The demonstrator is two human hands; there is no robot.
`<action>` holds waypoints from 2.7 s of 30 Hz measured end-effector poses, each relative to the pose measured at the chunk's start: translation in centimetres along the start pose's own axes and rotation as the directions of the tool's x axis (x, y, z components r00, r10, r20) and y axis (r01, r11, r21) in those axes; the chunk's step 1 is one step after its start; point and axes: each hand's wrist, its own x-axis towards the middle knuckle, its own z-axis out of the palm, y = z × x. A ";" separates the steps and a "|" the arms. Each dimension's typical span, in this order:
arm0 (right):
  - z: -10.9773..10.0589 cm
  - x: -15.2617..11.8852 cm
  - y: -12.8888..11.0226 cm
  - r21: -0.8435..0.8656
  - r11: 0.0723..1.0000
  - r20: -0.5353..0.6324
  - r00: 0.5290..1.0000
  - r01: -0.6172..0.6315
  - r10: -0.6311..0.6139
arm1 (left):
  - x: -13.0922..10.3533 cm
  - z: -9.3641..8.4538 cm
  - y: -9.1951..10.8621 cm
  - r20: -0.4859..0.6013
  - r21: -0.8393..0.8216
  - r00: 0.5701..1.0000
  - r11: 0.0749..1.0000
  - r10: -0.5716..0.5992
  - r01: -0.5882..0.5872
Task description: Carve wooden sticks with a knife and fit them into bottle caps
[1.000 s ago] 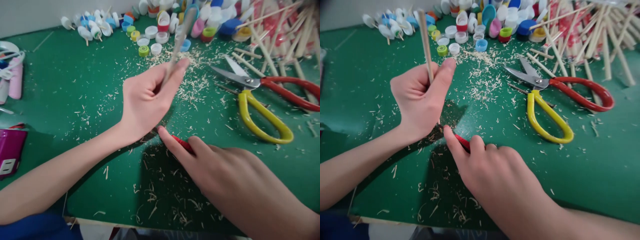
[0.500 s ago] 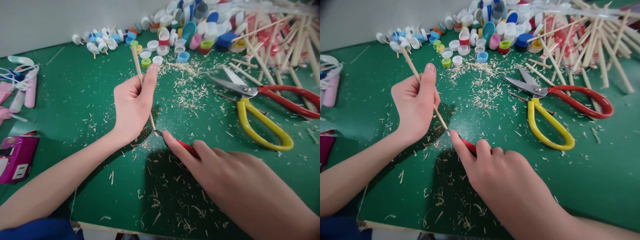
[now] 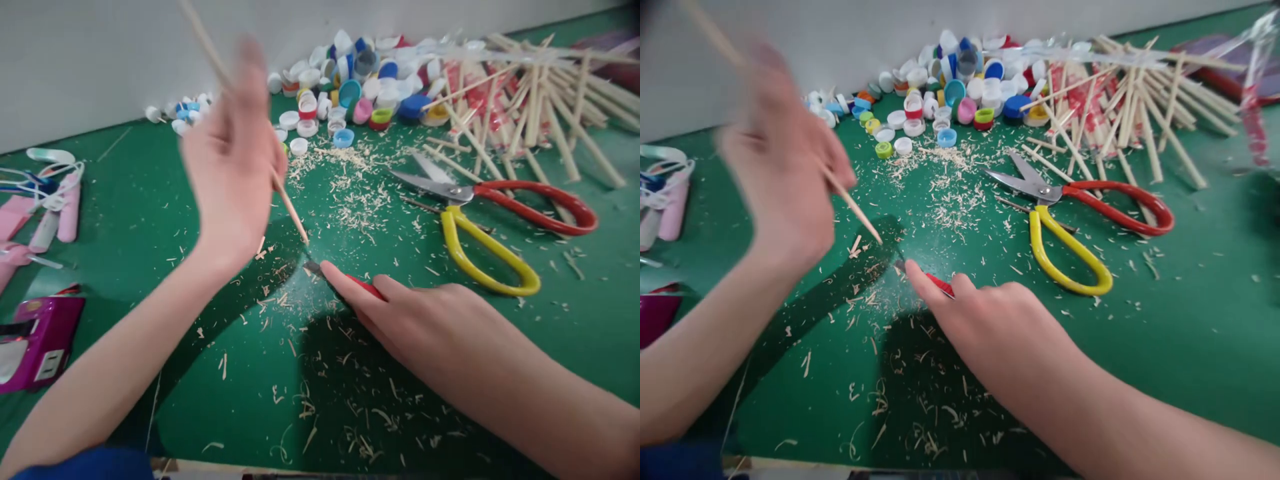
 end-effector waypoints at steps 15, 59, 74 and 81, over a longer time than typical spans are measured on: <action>0.8 -0.1 3.0 0.100 0.976 -0.080 0.977 -0.192 0.200 | -2.3 0.0 -3.3 0.316 0.160 0.925 0.973 -0.209 0.165; 0.1 -0.3 4.1 0.301 0.948 -0.044 0.991 -0.106 0.125 | -3.3 0.2 -3.0 0.303 0.188 0.953 0.981 -0.015 -0.045; 0.9 0.9 4.4 -0.068 0.988 -0.108 0.984 0.137 -0.143 | -3.4 1.2 -3.8 0.406 -0.085 0.883 0.972 0.235 -0.219; 2.1 0.9 4.6 -0.067 0.987 -0.056 0.987 0.149 -0.153 | -3.5 0.8 -3.5 0.484 0.135 0.835 0.921 0.261 -0.366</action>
